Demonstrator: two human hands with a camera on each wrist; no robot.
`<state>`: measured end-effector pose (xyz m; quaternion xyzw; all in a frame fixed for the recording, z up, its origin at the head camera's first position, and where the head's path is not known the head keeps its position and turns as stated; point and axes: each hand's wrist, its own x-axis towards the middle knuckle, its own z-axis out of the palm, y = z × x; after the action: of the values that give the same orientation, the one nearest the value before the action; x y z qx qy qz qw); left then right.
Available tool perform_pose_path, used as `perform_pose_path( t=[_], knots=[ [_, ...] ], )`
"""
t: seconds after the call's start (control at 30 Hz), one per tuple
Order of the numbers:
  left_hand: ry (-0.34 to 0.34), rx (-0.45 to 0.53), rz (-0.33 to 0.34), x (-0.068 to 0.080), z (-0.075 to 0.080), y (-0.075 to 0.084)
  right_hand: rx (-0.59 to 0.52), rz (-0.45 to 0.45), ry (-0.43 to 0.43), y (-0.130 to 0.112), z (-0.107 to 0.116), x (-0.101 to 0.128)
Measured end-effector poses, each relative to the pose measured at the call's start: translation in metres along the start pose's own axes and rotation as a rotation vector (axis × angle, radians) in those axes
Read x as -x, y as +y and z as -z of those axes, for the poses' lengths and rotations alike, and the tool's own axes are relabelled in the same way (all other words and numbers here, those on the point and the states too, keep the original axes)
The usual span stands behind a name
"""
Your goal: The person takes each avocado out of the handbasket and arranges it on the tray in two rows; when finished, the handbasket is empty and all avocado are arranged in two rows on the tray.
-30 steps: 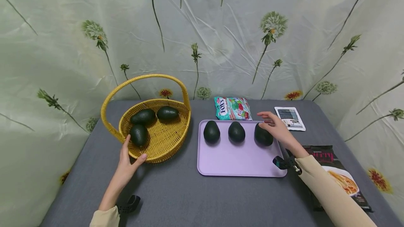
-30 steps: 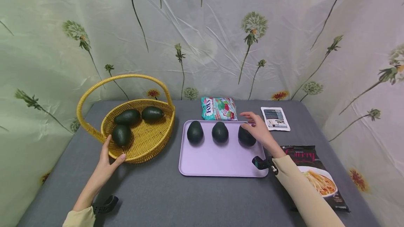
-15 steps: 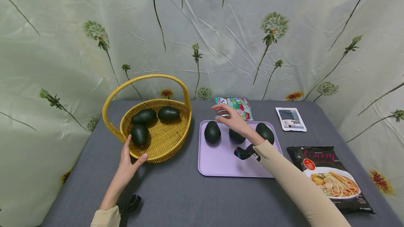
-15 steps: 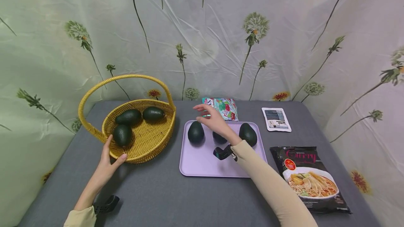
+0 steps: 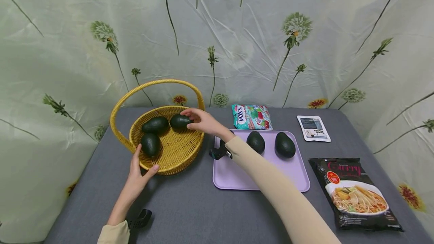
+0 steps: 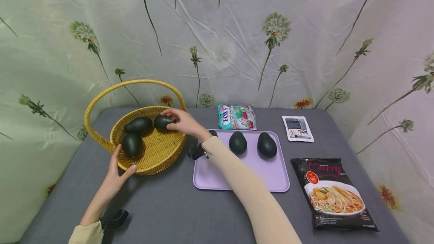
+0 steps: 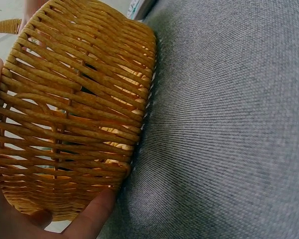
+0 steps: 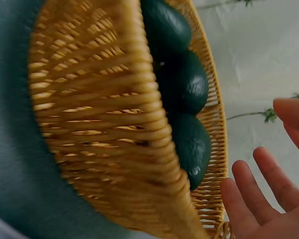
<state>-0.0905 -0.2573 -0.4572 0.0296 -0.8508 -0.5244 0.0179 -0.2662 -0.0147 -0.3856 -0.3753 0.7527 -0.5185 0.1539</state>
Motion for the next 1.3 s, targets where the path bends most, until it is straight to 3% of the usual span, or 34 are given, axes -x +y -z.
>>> perform_pose_path(
  t=[0.2,0.37,0.77,0.87,1.07,1.3],
  knots=[
    [0.001,0.006,0.004,-0.001,0.0,0.0,0.071,-0.123,-0.036,-0.007,-0.006,-0.024],
    [-0.001,0.005,0.005,-0.001,0.0,0.001,0.068,-0.196,-0.024,-0.006,-0.012,-0.035],
    [0.007,0.007,0.005,-0.002,0.001,-0.001,0.249,-0.387,-0.096,-0.001,-0.028,-0.044],
    [0.007,0.006,0.005,-0.002,0.0,-0.001,0.245,-0.398,-0.109,-0.001,-0.03,-0.043],
    [0.001,0.004,0.006,-0.002,-0.001,-0.001,0.266,-0.339,-0.162,-0.001,-0.035,-0.042],
    [-0.007,0.0,0.019,-0.003,-0.001,0.001,0.286,-0.354,-0.186,0.001,-0.04,-0.044]
  ],
)
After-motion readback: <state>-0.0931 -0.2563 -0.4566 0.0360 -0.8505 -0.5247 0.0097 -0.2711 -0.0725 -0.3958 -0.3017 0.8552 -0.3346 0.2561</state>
